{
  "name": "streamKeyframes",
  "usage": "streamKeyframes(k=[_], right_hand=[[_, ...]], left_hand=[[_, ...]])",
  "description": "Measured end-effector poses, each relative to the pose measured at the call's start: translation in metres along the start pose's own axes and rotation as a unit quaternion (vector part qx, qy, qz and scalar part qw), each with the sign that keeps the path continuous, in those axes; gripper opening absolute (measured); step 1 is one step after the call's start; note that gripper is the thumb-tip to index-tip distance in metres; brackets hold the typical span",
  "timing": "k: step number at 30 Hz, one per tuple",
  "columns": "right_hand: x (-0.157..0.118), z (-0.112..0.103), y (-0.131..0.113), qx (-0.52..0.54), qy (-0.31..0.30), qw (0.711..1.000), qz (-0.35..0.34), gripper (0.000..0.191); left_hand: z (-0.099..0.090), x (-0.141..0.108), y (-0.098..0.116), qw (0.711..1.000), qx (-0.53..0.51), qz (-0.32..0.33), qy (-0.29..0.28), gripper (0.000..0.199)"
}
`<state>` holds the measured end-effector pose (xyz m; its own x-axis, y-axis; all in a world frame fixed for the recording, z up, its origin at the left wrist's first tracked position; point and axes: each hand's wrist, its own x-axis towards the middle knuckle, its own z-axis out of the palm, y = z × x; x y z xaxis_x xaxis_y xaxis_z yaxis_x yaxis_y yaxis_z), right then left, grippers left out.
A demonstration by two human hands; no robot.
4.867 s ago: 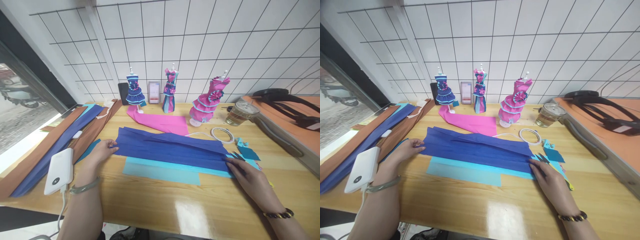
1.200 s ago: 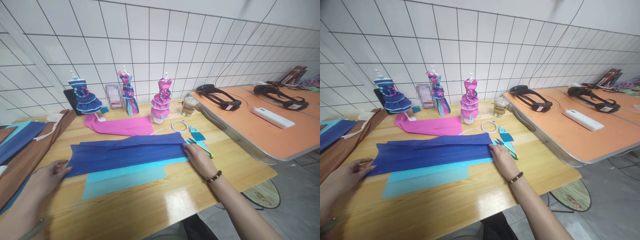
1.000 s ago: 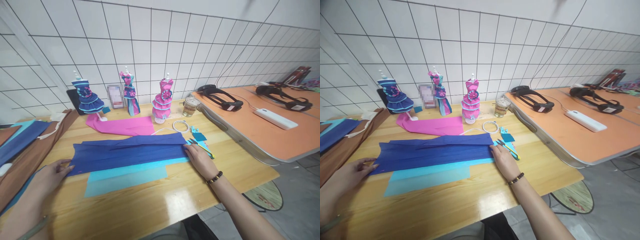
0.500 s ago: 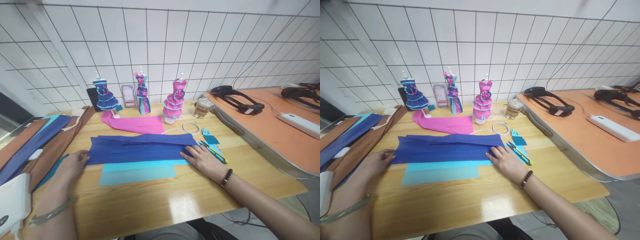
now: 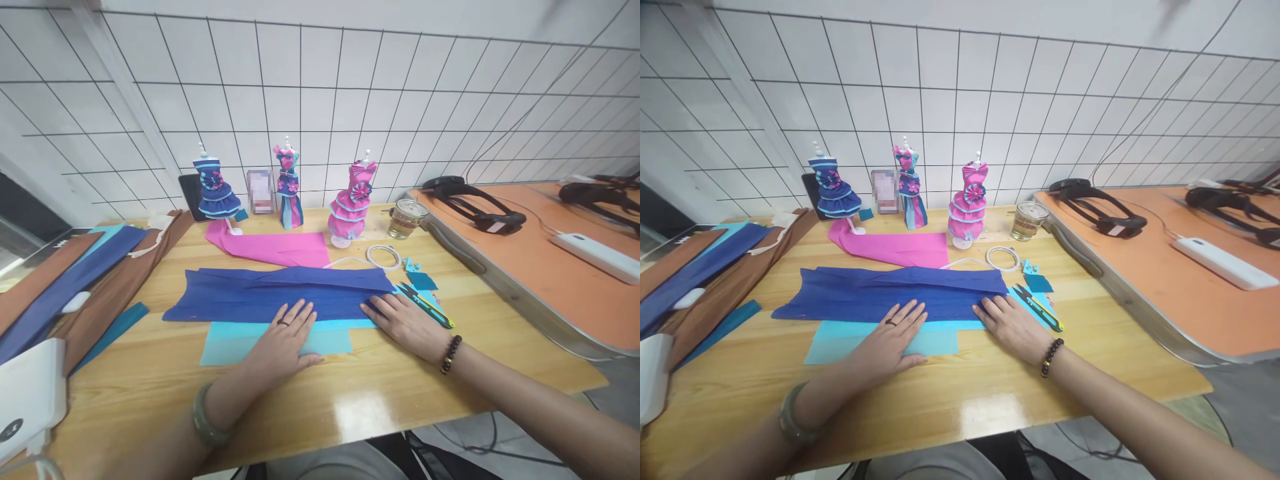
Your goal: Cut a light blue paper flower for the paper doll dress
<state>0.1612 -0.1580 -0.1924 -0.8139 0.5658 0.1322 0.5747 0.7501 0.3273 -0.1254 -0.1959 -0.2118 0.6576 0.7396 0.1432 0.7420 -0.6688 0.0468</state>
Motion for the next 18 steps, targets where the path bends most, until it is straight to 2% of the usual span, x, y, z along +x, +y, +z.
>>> streamKeyframes(k=[5, 9, 13, 15, 18], right_hand=[[0.002, 0.000, -0.006, 0.055, 0.015, 0.998, 0.039, 0.038], [0.022, -0.007, -0.046, 0.144, 0.055, 0.985, 0.073, 0.040], [0.045, -0.015, -0.089, 0.214, 0.038, 0.974, 0.068, 0.056], [0.050, -0.015, -0.099, 0.230, 0.026, 0.970, 0.075, 0.060], [0.045, -0.013, -0.098, 0.230, 0.008, 0.969, 0.095, 0.062]], left_hand=[[0.005, -0.006, -0.003, 1.000, 0.001, -0.005, -0.001, 0.070], [0.003, -0.005, -0.002, 1.000, 0.007, -0.004, 0.004, 0.069], [0.003, -0.004, 0.000, 1.000, 0.020, -0.009, 0.005, 0.065], [0.003, -0.004, 0.000, 1.000, 0.025, -0.015, -0.001, 0.063], [0.004, -0.005, 0.000, 0.999, 0.028, -0.021, -0.004, 0.064]])
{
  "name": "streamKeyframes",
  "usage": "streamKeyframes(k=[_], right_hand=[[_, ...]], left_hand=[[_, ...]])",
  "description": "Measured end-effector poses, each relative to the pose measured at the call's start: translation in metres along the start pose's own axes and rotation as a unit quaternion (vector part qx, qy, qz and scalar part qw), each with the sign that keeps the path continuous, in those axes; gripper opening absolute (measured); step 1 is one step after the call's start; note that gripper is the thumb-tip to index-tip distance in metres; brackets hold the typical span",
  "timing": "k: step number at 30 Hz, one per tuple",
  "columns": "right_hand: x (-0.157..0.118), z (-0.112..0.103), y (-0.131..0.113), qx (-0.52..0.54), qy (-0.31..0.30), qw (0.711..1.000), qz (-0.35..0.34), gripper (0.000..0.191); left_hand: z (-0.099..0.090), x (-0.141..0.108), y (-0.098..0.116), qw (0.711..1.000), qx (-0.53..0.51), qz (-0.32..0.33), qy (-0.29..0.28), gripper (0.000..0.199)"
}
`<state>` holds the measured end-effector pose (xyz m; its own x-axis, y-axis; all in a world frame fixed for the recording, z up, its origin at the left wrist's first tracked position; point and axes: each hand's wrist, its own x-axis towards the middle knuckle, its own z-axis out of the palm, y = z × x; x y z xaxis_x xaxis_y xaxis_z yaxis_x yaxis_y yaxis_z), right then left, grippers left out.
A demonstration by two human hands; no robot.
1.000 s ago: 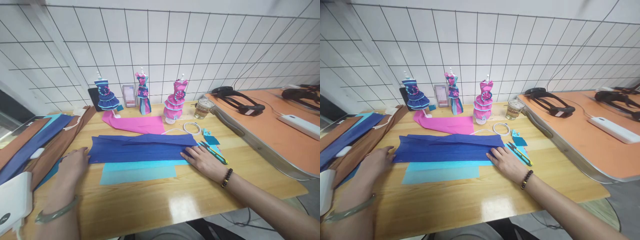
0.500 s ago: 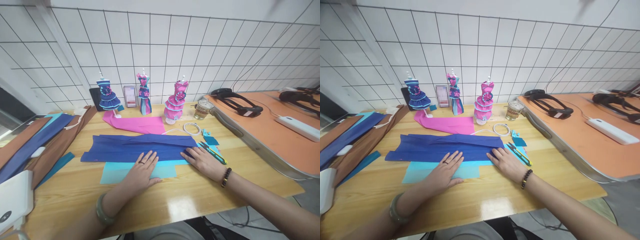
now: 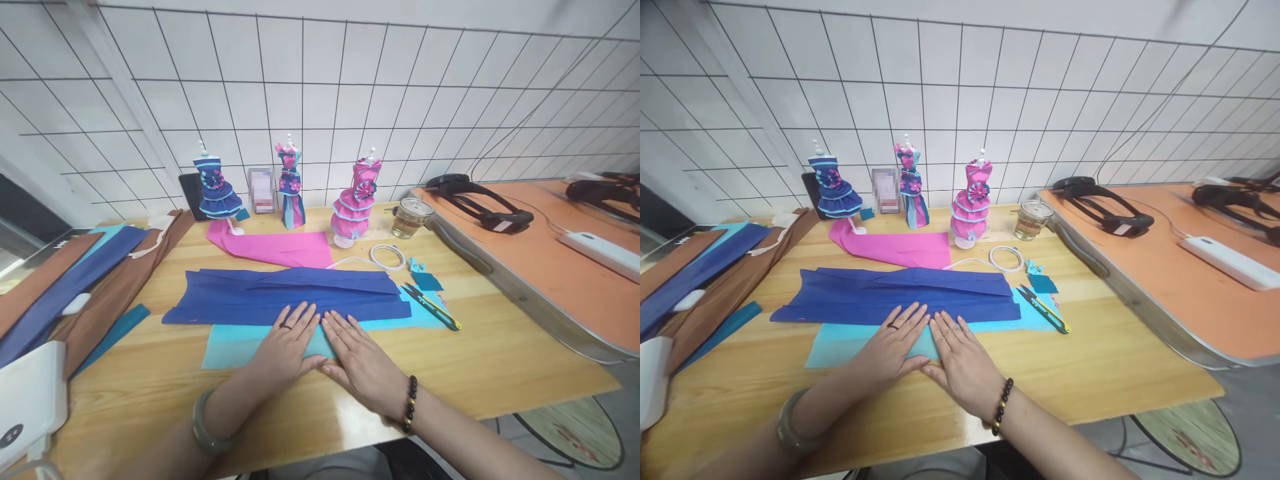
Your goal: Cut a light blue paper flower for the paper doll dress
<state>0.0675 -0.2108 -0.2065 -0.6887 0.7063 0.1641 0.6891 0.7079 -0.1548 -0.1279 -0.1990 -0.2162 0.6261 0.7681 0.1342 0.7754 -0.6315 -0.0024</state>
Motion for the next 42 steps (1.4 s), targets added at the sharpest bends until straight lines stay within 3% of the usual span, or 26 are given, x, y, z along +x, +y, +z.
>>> streamKeyframes(k=[13, 18, 23, 30, 42], right_hand=[[-0.052, -0.010, 0.067, -0.062, -0.015, 0.991, 0.115, 0.061], [-0.047, -0.010, 0.053, -0.070, 0.012, 0.993, 0.096, 0.061], [-0.038, -0.010, 0.037, -0.046, -0.018, 0.997, 0.061, 0.057], [-0.056, -0.007, 0.057, -0.063, -0.013, 0.987, 0.146, 0.060], [-0.061, -0.003, 0.059, -0.089, -0.001, 0.985, 0.146, 0.062]], left_hand=[[0.001, 0.000, 0.001, 1.000, 0.006, -0.003, 0.014, 0.063], [0.000, 0.001, 0.001, 1.000, 0.006, -0.002, 0.007, 0.062], [-0.001, 0.001, 0.001, 1.000, 0.009, -0.003, 0.008, 0.062], [-0.001, -0.001, 0.000, 1.000, -0.001, 0.000, -0.010, 0.065], [-0.009, -0.025, -0.015, 0.998, 0.015, -0.049, -0.029, 0.070]])
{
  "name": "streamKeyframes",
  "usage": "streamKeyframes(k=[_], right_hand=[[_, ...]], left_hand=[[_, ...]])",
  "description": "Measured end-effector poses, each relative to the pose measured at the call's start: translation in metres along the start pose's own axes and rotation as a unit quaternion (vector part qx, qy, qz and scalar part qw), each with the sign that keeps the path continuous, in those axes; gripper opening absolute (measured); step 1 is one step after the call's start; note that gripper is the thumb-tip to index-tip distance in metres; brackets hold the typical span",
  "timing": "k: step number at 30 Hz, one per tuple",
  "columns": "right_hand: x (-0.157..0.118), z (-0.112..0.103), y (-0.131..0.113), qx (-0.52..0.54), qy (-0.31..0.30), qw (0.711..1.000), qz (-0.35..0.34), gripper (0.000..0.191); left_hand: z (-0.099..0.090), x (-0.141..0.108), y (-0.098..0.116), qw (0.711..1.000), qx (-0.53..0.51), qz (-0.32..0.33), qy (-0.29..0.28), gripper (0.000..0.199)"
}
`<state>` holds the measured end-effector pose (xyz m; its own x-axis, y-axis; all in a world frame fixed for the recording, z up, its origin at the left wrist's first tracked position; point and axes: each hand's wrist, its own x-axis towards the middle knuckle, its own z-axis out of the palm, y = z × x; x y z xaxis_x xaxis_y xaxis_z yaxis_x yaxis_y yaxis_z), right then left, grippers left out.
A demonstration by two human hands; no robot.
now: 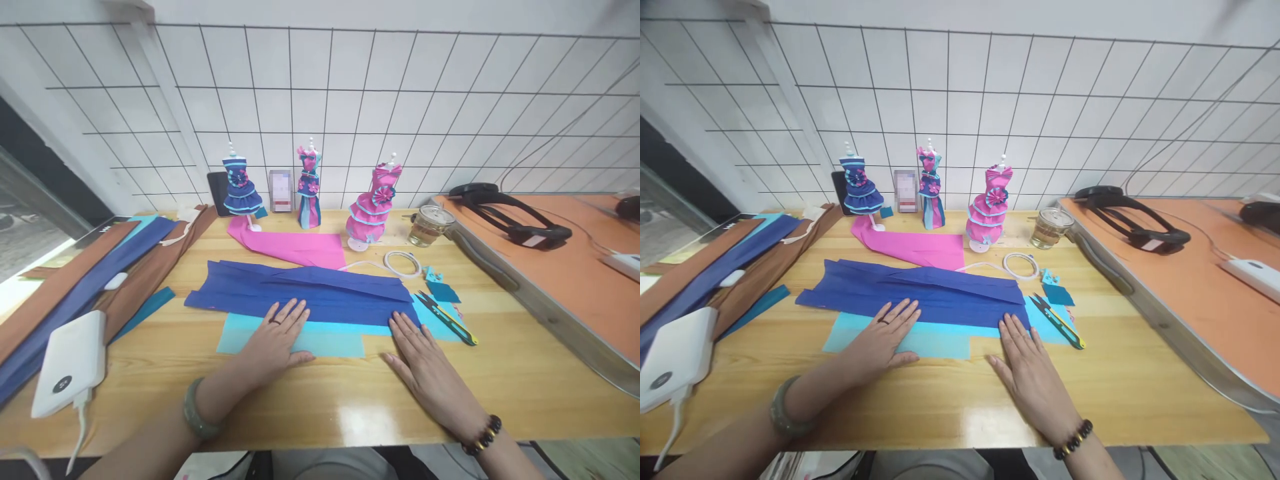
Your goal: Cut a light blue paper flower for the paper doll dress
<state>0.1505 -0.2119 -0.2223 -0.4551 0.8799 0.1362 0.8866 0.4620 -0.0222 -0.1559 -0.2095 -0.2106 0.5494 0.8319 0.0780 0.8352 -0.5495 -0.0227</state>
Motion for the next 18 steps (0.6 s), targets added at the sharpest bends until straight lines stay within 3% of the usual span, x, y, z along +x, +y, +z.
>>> streamKeyframes(k=[11, 15, 18], right_hand=[[-0.001, 0.006, 0.004, -0.021, 0.013, 1.000, -0.016, 0.063], [-0.001, 0.005, 0.003, -0.015, 0.014, 1.000, -0.014, 0.062], [-0.001, 0.006, 0.003, -0.006, 0.020, 1.000, -0.011, 0.062]], left_hand=[[0.003, -0.064, -0.056, 0.981, 0.024, -0.190, -0.006, 0.067], [0.003, -0.081, -0.067, 0.959, 0.032, -0.280, -0.010, 0.066], [0.002, -0.089, -0.071, 0.949, 0.034, -0.312, -0.015, 0.065]])
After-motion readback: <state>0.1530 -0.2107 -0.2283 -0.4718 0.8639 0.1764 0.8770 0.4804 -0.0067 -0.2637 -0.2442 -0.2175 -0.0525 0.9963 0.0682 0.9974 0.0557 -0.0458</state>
